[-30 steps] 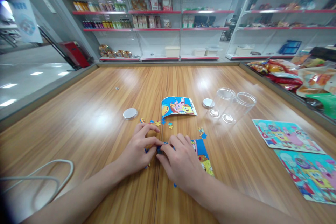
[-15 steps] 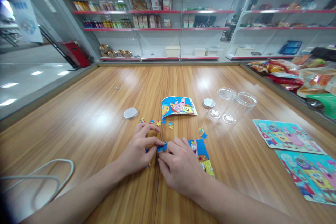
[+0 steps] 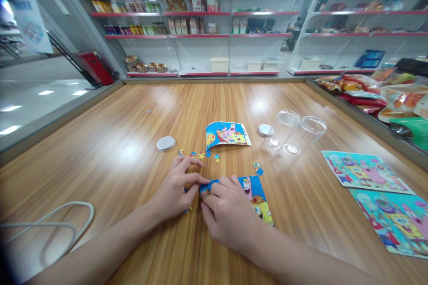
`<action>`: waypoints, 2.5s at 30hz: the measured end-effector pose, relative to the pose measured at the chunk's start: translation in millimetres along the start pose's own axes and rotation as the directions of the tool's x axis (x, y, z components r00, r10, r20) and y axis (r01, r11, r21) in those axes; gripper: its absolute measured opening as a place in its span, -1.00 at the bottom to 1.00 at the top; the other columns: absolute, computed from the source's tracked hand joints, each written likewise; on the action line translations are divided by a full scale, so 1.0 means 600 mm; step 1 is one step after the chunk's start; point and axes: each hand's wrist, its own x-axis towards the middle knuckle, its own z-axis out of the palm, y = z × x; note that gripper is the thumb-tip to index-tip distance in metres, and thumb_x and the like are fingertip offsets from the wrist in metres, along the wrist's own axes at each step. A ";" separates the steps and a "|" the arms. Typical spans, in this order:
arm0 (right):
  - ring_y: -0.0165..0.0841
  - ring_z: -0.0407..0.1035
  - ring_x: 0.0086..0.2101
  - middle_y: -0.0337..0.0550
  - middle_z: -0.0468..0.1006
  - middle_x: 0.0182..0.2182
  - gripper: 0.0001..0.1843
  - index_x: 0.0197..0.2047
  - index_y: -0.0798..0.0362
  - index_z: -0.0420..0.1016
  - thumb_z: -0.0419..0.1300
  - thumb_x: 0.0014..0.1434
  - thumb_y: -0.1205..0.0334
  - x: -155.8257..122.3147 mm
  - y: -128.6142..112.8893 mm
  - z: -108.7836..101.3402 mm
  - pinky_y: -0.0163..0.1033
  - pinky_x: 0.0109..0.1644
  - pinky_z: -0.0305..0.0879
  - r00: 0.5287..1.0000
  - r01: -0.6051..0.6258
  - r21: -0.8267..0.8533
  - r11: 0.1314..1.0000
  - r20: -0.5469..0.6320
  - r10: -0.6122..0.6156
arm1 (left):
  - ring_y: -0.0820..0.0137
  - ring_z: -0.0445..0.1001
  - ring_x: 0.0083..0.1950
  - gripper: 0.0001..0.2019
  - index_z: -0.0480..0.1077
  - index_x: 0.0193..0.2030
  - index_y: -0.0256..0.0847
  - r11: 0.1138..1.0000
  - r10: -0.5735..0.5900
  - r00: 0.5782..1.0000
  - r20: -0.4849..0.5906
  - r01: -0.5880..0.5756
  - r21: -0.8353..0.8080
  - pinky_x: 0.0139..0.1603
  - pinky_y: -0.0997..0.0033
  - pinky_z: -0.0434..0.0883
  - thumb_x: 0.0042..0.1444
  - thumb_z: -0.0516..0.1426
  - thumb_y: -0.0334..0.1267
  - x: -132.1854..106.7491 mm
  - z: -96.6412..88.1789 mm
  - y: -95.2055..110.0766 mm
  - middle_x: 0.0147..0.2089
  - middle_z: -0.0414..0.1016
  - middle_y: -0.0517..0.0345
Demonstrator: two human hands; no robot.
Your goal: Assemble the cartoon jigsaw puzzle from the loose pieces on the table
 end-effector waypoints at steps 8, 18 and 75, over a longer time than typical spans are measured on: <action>-0.29 0.27 -0.30 -0.15 0.48 -0.43 -0.76 -0.35 0.07 0.51 0.09 0.34 0.31 -0.002 -0.001 0.003 -0.12 -0.20 0.04 1.000 0.000 -0.001 1.000 0.020 0.000 | 0.18 0.28 0.13 -0.71 0.62 -0.27 -0.12 1.000 -0.003 1.000 -0.004 0.003 -0.002 0.19 -0.01 0.35 0.10 0.13 -0.56 -0.001 0.002 -0.002 0.02 0.37 0.04; -0.24 0.31 -0.26 -0.09 0.54 -0.27 -0.75 0.03 0.10 0.45 0.10 0.30 0.35 0.000 -0.008 -0.012 -0.12 -0.15 0.07 0.987 -0.013 0.041 0.999 -0.160 0.020 | 0.17 0.28 0.14 -0.72 0.59 -0.30 -0.14 1.000 -0.014 1.000 0.022 0.014 0.012 0.20 0.01 0.35 0.10 0.12 -0.56 -0.001 -0.002 -0.001 0.03 0.37 0.04; -0.20 0.39 -0.06 -0.02 0.51 -0.17 -0.08 0.27 -0.07 0.29 -0.64 0.32 -0.30 0.019 0.018 -0.024 -0.11 -0.05 0.24 0.901 -0.384 0.922 -0.059 0.387 0.197 | 0.06 0.20 0.26 -0.92 0.51 -0.24 -0.16 0.970 0.241 0.969 -0.056 -0.242 -0.007 0.25 -0.12 0.29 0.14 0.26 -0.41 -0.002 -0.014 0.055 0.23 0.33 -0.02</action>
